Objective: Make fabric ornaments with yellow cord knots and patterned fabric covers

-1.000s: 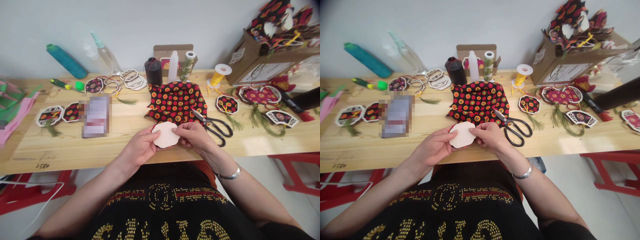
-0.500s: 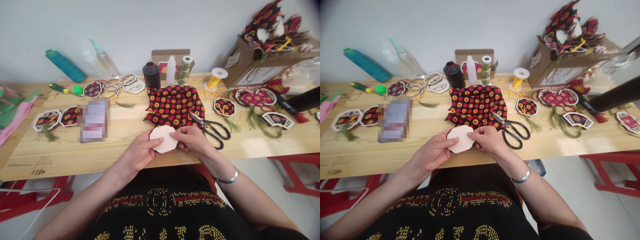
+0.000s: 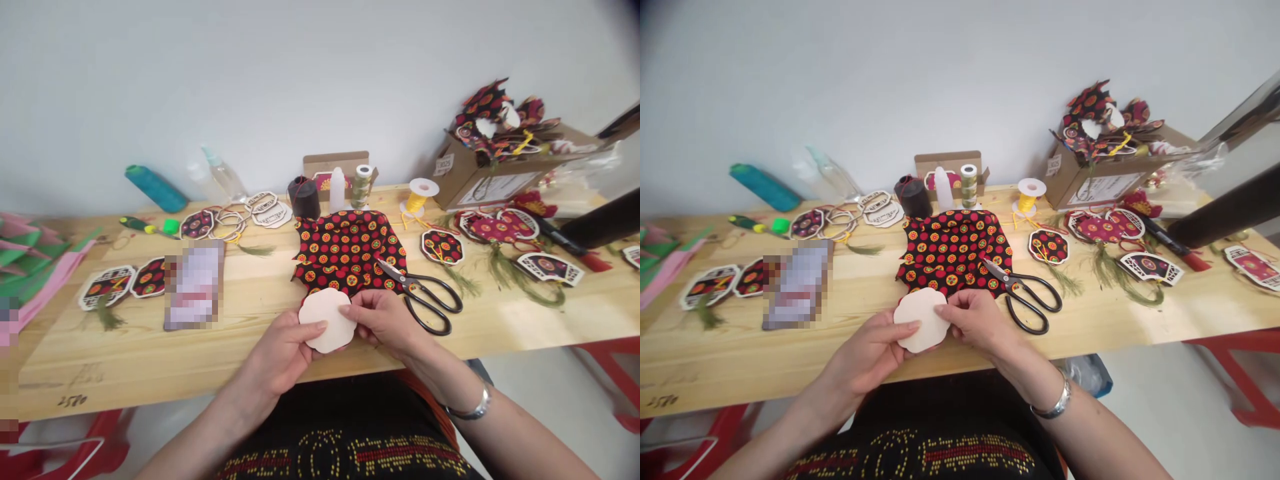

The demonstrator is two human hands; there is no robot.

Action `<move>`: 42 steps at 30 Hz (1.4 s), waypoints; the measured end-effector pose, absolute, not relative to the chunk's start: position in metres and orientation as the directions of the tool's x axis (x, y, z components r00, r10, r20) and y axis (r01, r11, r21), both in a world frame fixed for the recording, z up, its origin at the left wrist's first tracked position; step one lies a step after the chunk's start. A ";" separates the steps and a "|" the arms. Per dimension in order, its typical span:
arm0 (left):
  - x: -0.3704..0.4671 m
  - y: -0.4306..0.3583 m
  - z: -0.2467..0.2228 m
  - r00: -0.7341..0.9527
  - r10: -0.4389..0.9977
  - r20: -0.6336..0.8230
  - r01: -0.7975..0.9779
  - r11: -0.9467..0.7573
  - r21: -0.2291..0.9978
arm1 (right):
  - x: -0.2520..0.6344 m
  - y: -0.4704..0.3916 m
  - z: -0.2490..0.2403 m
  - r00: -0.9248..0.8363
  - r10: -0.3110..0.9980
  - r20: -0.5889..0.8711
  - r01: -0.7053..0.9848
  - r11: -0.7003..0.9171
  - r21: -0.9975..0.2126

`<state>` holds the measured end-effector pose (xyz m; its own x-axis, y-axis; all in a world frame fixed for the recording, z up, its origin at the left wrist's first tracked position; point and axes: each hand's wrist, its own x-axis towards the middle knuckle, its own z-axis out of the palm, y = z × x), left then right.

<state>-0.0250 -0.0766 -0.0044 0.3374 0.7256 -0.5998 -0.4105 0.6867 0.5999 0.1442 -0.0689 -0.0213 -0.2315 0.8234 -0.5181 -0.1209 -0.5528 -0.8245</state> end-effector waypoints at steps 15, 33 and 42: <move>-0.031 -0.074 -0.011 0.303 0.772 -0.558 -0.470 0.631 0.618 | 0.195 -0.076 -0.002 0.099 0.993 0.059 0.697 -0.026 -0.717; -0.036 -0.071 -0.009 0.284 0.767 -0.575 -0.505 0.630 0.591 | 0.228 -0.090 -0.011 -0.088 0.989 0.117 0.996 0.089 -0.006; -0.034 -0.071 -0.010 0.283 0.781 -0.557 -0.517 0.613 0.597 | 0.228 -0.099 0.021 -0.024 0.993 -0.113 0.413 -0.093 -0.906</move>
